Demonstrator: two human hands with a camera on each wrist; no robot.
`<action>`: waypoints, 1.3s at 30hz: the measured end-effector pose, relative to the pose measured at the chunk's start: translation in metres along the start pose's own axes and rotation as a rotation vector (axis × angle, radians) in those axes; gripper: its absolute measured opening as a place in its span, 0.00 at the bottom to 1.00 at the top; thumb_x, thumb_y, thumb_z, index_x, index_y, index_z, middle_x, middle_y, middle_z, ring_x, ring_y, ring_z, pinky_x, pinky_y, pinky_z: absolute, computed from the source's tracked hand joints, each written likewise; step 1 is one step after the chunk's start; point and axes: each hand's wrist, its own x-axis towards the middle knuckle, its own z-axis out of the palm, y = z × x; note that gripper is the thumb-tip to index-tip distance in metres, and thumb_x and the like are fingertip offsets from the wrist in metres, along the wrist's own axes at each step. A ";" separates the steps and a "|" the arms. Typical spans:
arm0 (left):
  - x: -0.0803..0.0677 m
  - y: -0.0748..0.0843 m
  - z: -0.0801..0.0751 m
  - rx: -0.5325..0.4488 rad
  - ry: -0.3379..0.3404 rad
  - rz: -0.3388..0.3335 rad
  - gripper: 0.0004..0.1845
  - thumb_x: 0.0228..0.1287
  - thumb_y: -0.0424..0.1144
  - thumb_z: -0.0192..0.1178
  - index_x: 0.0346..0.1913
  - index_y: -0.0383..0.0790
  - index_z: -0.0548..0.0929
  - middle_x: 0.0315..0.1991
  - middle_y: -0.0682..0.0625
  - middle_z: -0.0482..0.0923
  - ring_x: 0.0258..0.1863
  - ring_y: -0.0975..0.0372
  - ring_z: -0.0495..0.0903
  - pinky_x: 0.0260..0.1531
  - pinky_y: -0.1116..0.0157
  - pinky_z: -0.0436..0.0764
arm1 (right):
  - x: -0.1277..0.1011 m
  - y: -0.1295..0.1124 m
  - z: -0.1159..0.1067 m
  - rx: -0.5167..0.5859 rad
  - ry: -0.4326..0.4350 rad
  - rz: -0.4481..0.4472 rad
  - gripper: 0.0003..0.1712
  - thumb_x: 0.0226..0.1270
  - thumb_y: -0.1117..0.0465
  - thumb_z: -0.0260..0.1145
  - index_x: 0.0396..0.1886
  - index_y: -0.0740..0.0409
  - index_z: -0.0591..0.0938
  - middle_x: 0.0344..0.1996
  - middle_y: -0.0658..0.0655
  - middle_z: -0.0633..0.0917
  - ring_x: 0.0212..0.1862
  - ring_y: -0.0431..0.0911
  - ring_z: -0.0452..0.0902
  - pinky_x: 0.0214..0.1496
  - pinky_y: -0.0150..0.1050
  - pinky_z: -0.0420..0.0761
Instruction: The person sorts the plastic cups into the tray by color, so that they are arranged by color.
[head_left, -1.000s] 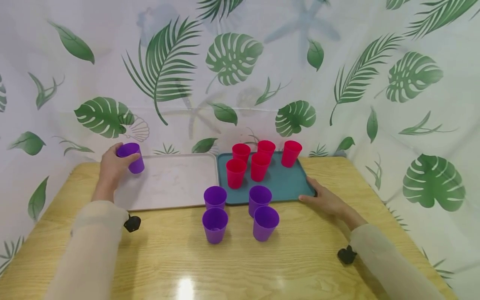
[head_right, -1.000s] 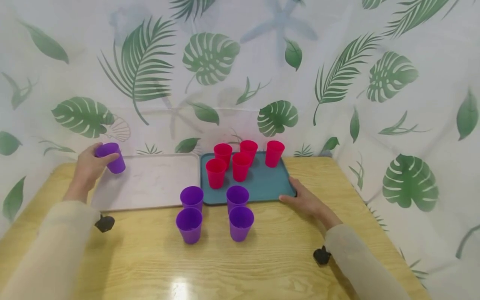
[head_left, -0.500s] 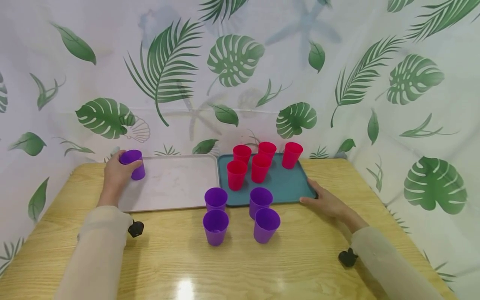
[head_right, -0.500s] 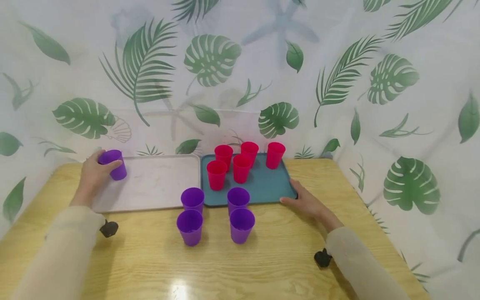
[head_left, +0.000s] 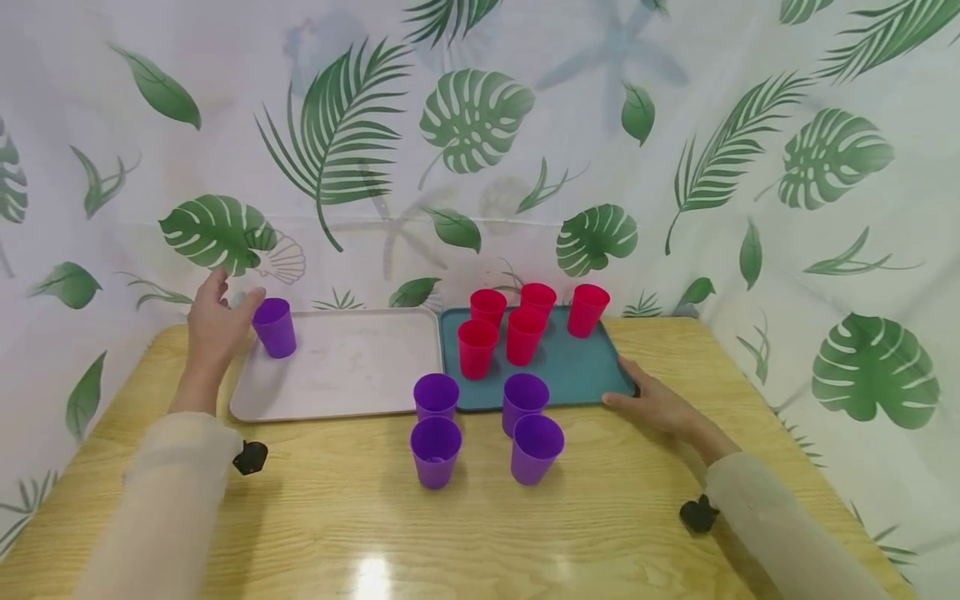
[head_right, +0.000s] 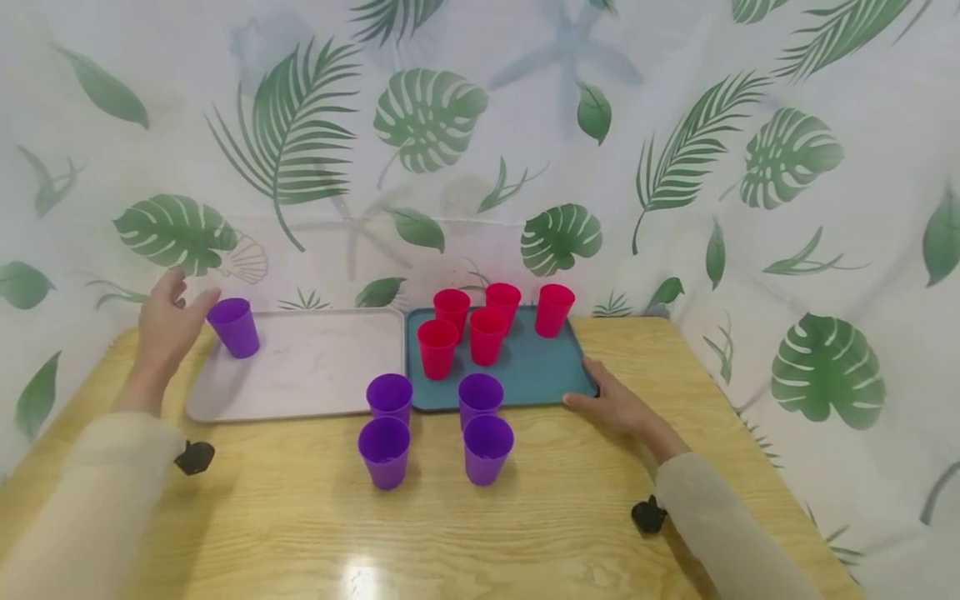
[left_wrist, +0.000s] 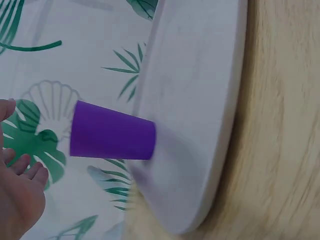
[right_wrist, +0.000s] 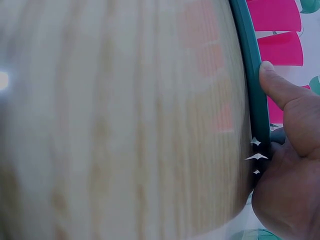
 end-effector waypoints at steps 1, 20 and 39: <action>-0.001 0.003 -0.002 -0.005 -0.008 0.019 0.43 0.77 0.49 0.56 0.83 0.35 0.48 0.82 0.36 0.49 0.80 0.44 0.52 0.78 0.49 0.56 | -0.001 0.000 0.000 -0.003 0.000 0.003 0.57 0.77 0.40 0.61 0.85 0.60 0.38 0.81 0.74 0.40 0.80 0.72 0.33 0.78 0.71 0.40; -0.046 0.032 -0.003 -0.088 -0.337 0.137 0.42 0.77 0.38 0.59 0.83 0.34 0.47 0.81 0.37 0.52 0.77 0.42 0.59 0.71 0.51 0.67 | 0.002 0.001 0.000 -0.017 -0.003 -0.002 0.57 0.77 0.40 0.62 0.85 0.60 0.39 0.81 0.73 0.41 0.80 0.71 0.34 0.78 0.71 0.41; -0.101 0.044 0.044 -0.156 -0.614 0.223 0.37 0.77 0.35 0.60 0.80 0.30 0.55 0.79 0.34 0.57 0.76 0.42 0.62 0.73 0.45 0.66 | 0.002 0.003 0.001 -0.024 0.010 -0.027 0.56 0.77 0.41 0.62 0.85 0.60 0.40 0.81 0.74 0.43 0.80 0.72 0.36 0.78 0.71 0.42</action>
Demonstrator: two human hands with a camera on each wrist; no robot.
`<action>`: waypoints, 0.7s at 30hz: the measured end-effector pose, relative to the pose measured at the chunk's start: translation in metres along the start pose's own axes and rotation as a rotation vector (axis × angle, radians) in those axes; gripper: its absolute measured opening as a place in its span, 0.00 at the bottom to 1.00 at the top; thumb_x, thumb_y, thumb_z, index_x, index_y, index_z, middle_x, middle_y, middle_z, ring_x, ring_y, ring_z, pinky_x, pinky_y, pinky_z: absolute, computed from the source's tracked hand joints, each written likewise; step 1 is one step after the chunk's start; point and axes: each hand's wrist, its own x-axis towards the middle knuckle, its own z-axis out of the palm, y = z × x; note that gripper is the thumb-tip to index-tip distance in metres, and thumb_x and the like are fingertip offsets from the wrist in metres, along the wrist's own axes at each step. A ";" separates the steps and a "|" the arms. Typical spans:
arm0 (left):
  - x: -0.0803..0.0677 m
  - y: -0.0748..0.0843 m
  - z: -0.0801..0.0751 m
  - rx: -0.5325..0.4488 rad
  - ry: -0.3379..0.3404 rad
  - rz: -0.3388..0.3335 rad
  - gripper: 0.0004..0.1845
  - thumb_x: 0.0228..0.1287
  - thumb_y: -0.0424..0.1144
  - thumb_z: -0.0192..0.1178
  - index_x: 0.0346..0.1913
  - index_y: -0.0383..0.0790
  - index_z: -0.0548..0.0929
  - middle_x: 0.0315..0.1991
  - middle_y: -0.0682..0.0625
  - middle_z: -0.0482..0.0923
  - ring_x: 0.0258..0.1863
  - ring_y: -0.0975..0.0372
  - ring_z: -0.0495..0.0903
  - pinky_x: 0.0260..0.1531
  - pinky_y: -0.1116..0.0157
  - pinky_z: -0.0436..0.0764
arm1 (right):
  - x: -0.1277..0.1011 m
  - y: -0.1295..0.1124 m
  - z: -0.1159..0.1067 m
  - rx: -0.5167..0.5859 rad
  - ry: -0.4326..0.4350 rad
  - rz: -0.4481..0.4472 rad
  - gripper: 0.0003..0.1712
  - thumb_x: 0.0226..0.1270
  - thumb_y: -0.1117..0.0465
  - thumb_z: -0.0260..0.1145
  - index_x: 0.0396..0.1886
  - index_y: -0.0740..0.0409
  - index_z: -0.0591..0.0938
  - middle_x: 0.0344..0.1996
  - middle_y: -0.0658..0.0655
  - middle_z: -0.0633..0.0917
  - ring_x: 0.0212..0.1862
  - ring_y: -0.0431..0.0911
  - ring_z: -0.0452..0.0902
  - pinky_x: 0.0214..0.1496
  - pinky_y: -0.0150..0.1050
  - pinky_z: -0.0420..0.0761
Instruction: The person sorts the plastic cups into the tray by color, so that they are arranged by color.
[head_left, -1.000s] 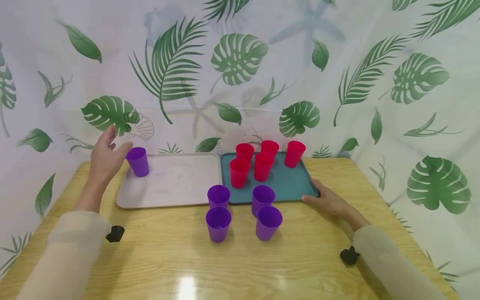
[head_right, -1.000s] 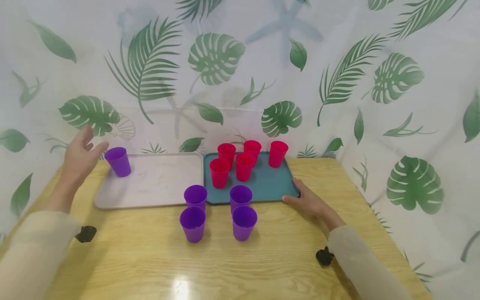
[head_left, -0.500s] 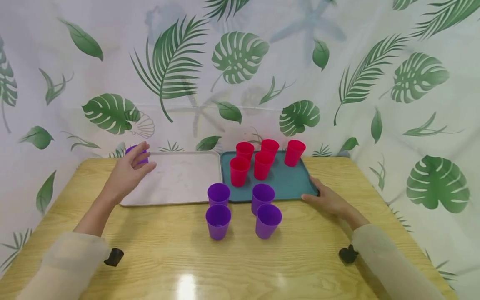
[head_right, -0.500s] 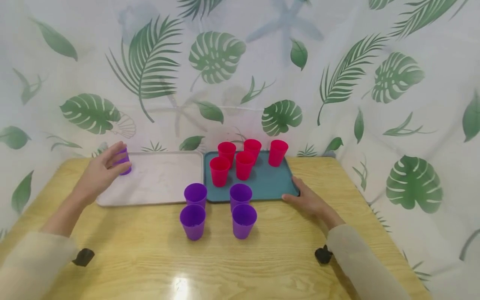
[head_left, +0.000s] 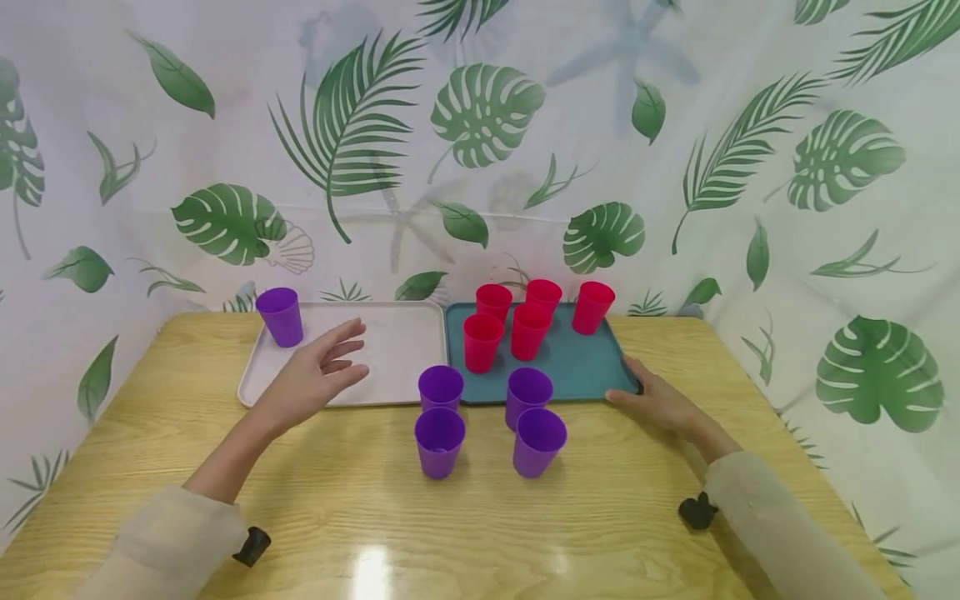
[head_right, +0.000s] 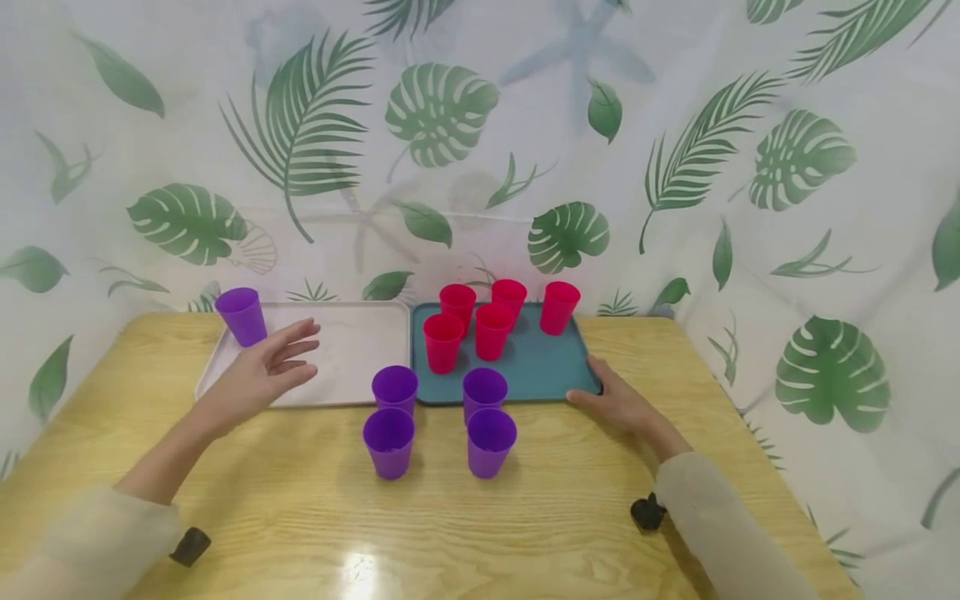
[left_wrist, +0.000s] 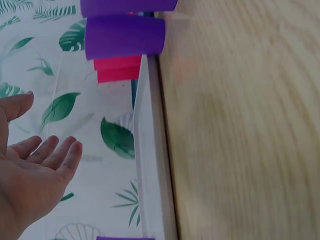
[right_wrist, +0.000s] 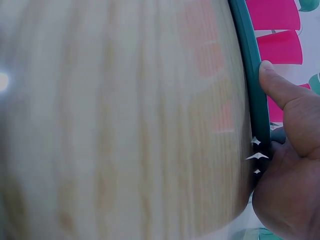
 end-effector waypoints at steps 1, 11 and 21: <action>0.000 -0.001 0.004 0.000 -0.007 0.003 0.37 0.77 0.35 0.60 0.80 0.30 0.56 0.79 0.35 0.58 0.76 0.42 0.63 0.73 0.45 0.66 | 0.000 0.000 0.000 0.001 0.000 -0.002 0.57 0.77 0.41 0.63 0.85 0.61 0.40 0.81 0.74 0.43 0.80 0.72 0.36 0.78 0.71 0.42; 0.012 -0.008 0.033 0.022 -0.088 0.072 0.36 0.74 0.31 0.61 0.79 0.30 0.59 0.77 0.34 0.62 0.73 0.41 0.67 0.70 0.45 0.71 | -0.001 -0.001 0.000 0.029 -0.009 0.004 0.57 0.77 0.42 0.63 0.84 0.61 0.39 0.81 0.75 0.42 0.80 0.72 0.34 0.77 0.72 0.41; 0.026 -0.011 0.051 0.030 -0.214 0.114 0.36 0.73 0.30 0.62 0.78 0.27 0.60 0.76 0.31 0.63 0.74 0.38 0.64 0.70 0.42 0.69 | -0.001 -0.002 0.001 0.023 -0.003 0.004 0.56 0.78 0.42 0.62 0.84 0.62 0.39 0.81 0.75 0.42 0.80 0.72 0.34 0.77 0.71 0.41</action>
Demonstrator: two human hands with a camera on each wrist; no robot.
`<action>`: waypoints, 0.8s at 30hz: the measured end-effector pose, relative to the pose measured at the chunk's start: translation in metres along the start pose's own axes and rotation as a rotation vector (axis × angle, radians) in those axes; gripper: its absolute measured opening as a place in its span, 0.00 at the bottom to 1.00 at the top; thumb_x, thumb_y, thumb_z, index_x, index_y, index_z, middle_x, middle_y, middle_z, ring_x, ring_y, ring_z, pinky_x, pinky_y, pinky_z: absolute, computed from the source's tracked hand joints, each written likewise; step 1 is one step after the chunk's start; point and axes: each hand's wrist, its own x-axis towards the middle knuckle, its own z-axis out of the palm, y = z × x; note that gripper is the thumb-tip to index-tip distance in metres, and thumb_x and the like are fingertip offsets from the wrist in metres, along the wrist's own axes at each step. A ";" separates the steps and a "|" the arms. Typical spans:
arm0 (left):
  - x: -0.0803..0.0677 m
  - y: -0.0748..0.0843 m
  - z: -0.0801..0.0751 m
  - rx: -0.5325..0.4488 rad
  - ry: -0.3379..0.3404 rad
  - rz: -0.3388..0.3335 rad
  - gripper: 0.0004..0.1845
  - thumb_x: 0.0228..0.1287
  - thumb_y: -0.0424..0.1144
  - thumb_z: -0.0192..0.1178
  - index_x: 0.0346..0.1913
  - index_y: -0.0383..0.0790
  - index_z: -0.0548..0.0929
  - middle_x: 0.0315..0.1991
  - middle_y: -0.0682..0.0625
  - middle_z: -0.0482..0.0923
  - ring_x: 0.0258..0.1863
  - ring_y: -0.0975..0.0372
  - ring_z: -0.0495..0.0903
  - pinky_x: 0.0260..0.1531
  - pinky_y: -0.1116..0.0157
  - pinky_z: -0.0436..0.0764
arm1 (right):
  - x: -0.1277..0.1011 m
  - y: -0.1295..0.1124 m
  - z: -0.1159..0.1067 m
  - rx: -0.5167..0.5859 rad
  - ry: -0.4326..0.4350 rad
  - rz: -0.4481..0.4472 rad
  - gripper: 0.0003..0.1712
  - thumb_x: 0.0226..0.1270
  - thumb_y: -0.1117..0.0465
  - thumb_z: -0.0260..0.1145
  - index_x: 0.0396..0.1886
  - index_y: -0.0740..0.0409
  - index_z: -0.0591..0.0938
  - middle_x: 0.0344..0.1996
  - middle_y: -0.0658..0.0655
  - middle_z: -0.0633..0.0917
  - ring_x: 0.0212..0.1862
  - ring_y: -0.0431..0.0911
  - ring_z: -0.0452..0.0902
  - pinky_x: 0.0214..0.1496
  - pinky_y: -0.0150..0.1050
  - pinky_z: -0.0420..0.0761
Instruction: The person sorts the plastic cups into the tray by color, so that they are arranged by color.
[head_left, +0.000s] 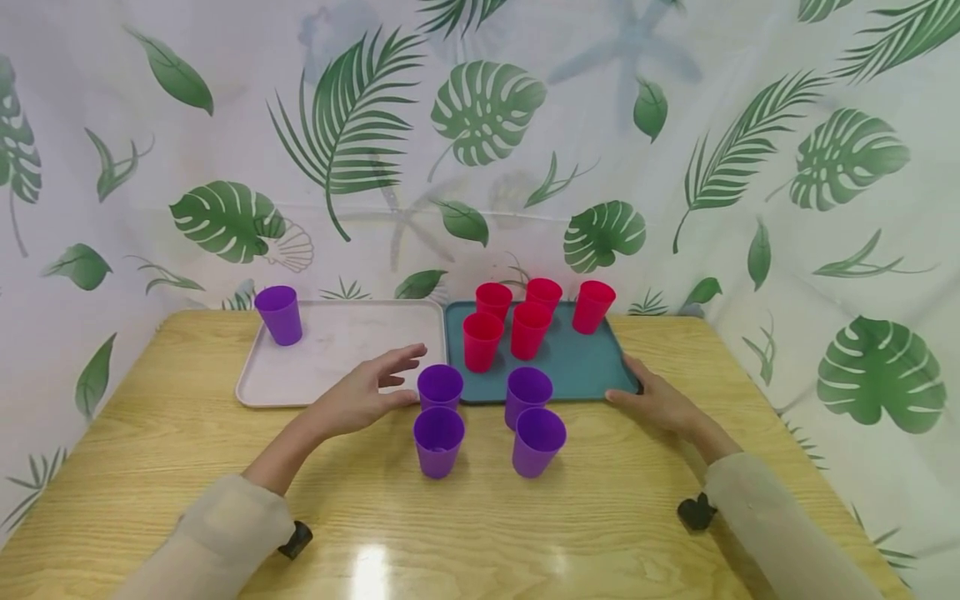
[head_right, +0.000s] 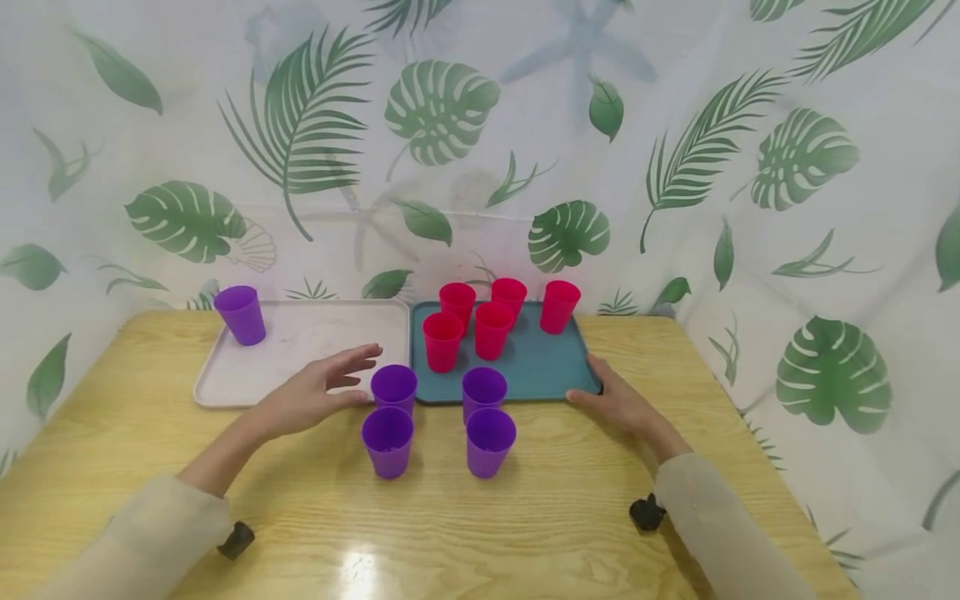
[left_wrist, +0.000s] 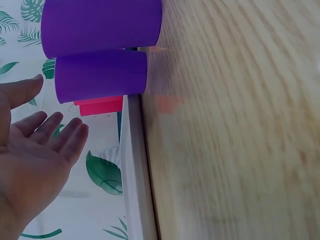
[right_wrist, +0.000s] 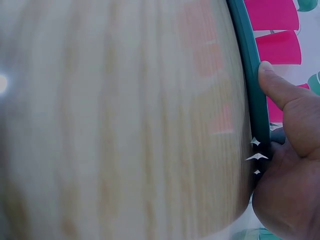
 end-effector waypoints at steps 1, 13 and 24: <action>0.001 -0.001 0.000 -0.005 -0.013 -0.001 0.36 0.73 0.29 0.61 0.78 0.26 0.59 0.76 0.31 0.62 0.74 0.38 0.64 0.70 0.41 0.69 | 0.000 0.000 0.000 0.003 -0.002 0.000 0.56 0.78 0.42 0.62 0.84 0.62 0.39 0.81 0.74 0.41 0.80 0.72 0.34 0.78 0.71 0.41; 0.012 -0.009 0.007 -0.047 -0.103 0.001 0.36 0.73 0.32 0.62 0.77 0.24 0.60 0.77 0.32 0.61 0.74 0.40 0.65 0.71 0.42 0.68 | -0.001 -0.002 -0.001 0.019 -0.005 0.007 0.57 0.77 0.42 0.62 0.84 0.62 0.38 0.81 0.74 0.40 0.80 0.72 0.32 0.78 0.71 0.40; 0.017 -0.014 0.010 -0.093 -0.148 -0.030 0.39 0.72 0.34 0.64 0.79 0.28 0.59 0.78 0.35 0.61 0.73 0.41 0.67 0.72 0.45 0.68 | -0.002 -0.001 0.000 0.003 -0.004 0.018 0.58 0.77 0.39 0.62 0.84 0.60 0.38 0.81 0.74 0.41 0.80 0.72 0.33 0.77 0.71 0.41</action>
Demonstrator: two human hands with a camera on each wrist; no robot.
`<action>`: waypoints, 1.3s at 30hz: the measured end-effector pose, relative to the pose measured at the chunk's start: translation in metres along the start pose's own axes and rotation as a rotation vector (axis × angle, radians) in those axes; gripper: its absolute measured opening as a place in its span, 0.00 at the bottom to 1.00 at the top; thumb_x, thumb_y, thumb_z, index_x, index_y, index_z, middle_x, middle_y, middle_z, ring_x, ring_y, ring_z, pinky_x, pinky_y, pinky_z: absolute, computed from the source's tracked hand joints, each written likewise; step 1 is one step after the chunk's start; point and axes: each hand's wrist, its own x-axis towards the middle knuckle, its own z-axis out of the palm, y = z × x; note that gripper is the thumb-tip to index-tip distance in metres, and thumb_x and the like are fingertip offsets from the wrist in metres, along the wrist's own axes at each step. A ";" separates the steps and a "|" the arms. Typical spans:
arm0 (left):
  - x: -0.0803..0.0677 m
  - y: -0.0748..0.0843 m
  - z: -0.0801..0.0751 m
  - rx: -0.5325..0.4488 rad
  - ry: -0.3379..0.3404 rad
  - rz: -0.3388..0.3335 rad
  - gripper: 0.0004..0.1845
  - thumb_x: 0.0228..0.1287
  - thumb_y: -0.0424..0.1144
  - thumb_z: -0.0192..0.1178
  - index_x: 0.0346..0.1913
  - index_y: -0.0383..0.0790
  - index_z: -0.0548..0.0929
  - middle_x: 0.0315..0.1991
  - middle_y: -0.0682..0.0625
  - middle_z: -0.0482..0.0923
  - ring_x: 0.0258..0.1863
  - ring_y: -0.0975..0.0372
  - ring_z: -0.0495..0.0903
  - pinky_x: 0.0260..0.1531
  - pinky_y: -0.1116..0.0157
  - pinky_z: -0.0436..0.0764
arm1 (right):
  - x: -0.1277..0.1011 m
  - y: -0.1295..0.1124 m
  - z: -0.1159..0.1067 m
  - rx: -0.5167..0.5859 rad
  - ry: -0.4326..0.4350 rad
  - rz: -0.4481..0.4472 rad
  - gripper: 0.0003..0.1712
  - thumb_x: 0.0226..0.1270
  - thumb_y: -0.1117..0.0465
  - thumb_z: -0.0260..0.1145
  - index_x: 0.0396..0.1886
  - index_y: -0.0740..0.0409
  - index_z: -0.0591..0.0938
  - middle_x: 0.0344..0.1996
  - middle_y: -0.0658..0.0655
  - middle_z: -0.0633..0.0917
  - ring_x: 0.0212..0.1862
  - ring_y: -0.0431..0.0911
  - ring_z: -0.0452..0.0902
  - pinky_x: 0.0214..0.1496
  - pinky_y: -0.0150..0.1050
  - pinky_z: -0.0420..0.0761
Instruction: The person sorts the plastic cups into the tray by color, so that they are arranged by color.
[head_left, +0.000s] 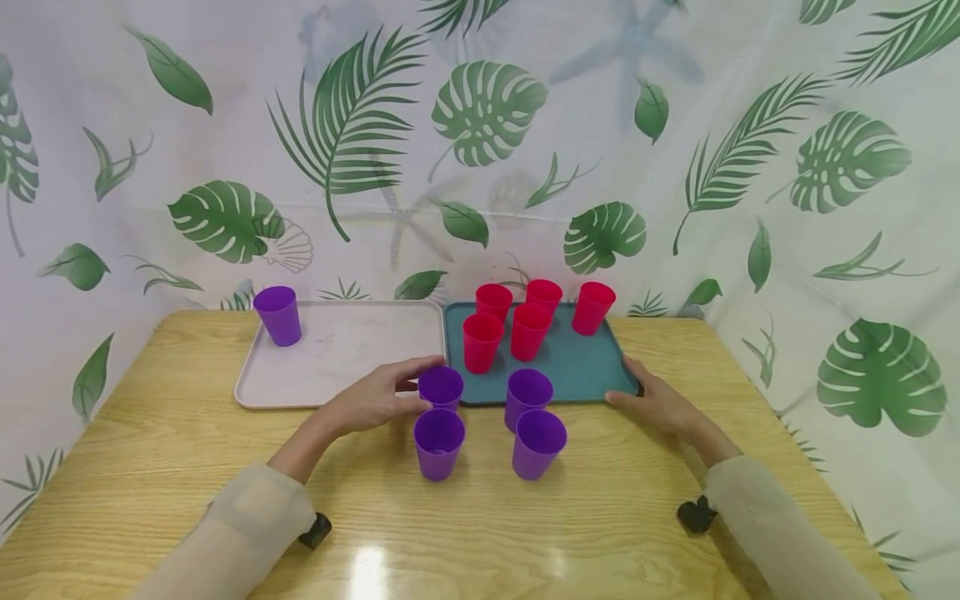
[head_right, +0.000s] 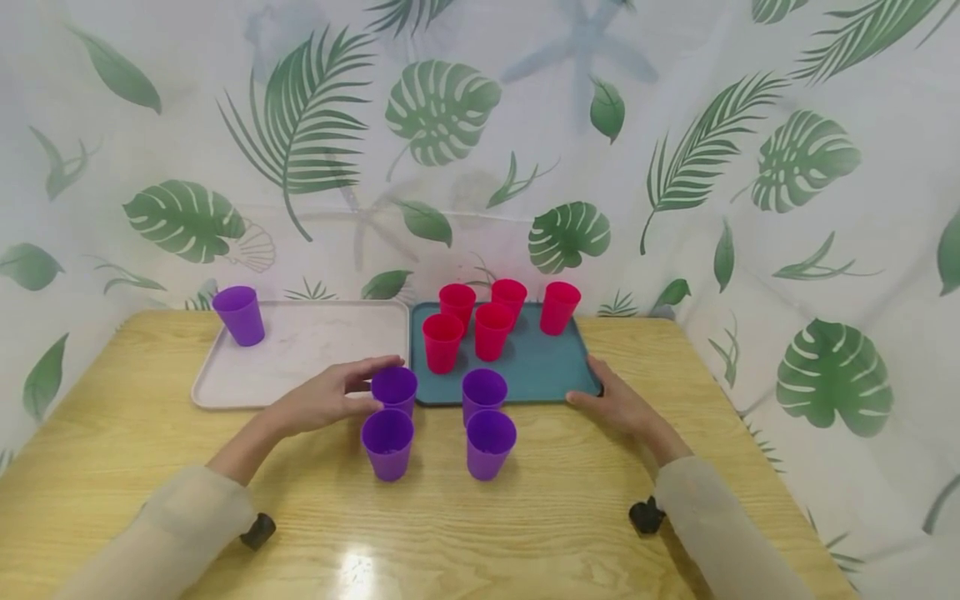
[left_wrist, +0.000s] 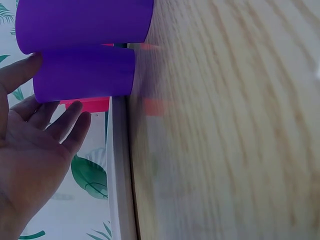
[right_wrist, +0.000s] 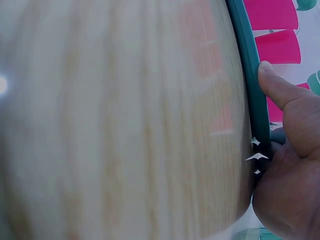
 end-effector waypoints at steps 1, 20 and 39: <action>0.000 0.000 0.000 -0.003 -0.002 -0.003 0.39 0.71 0.34 0.64 0.79 0.28 0.59 0.78 0.35 0.61 0.73 0.41 0.66 0.72 0.46 0.68 | 0.000 0.000 0.000 -0.002 0.000 0.000 0.58 0.76 0.39 0.62 0.85 0.60 0.38 0.81 0.74 0.41 0.80 0.72 0.33 0.77 0.71 0.41; 0.003 0.001 0.006 0.002 0.065 -0.028 0.38 0.69 0.36 0.67 0.77 0.29 0.64 0.75 0.37 0.67 0.70 0.45 0.71 0.71 0.50 0.70 | 0.000 -0.001 0.001 -0.007 0.003 0.011 0.58 0.76 0.39 0.62 0.85 0.59 0.38 0.81 0.75 0.42 0.80 0.72 0.34 0.77 0.72 0.42; -0.008 0.028 -0.041 0.039 0.266 -0.079 0.39 0.70 0.40 0.68 0.79 0.36 0.64 0.73 0.41 0.71 0.65 0.50 0.78 0.60 0.59 0.82 | 0.000 0.000 0.001 -0.005 0.009 0.006 0.56 0.77 0.40 0.62 0.85 0.60 0.39 0.81 0.75 0.42 0.80 0.72 0.35 0.78 0.70 0.41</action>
